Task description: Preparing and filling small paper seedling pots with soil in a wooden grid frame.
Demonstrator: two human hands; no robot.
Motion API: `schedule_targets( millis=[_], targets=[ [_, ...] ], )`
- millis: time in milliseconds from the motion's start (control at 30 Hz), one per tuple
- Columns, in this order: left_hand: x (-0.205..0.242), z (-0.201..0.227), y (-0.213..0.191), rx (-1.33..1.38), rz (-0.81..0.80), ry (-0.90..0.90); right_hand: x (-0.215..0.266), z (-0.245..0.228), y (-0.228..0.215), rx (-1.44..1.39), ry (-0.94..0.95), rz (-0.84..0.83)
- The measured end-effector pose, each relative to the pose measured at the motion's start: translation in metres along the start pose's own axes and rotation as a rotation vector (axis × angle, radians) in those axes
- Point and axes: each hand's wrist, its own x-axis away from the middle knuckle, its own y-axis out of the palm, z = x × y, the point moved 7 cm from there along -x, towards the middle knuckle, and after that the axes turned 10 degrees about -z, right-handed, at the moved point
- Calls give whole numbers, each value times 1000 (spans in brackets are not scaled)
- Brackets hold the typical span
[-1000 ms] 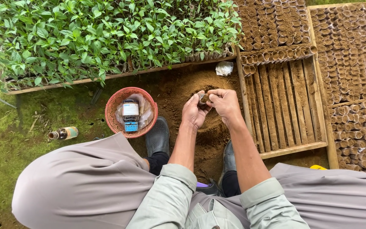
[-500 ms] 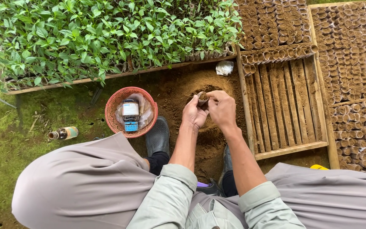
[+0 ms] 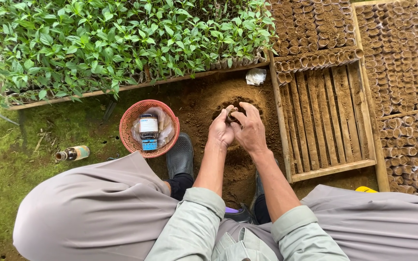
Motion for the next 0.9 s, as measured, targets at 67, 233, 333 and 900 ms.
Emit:
schedule_targets(
  millis=[67,233,333,900],
  targets=[
    [1,-1,0,-3,10,-8,2,8,8,26,-13,23],
    [-31,-17,-48,-12,65,-60,2,10,7,104,-63,94],
    [-14,-13,-34,-111,131,-73,4,11,8,111,-52,96],
    [20,17,21,-189,193,-34,3,12,-1,-144,53,197]
  ],
)
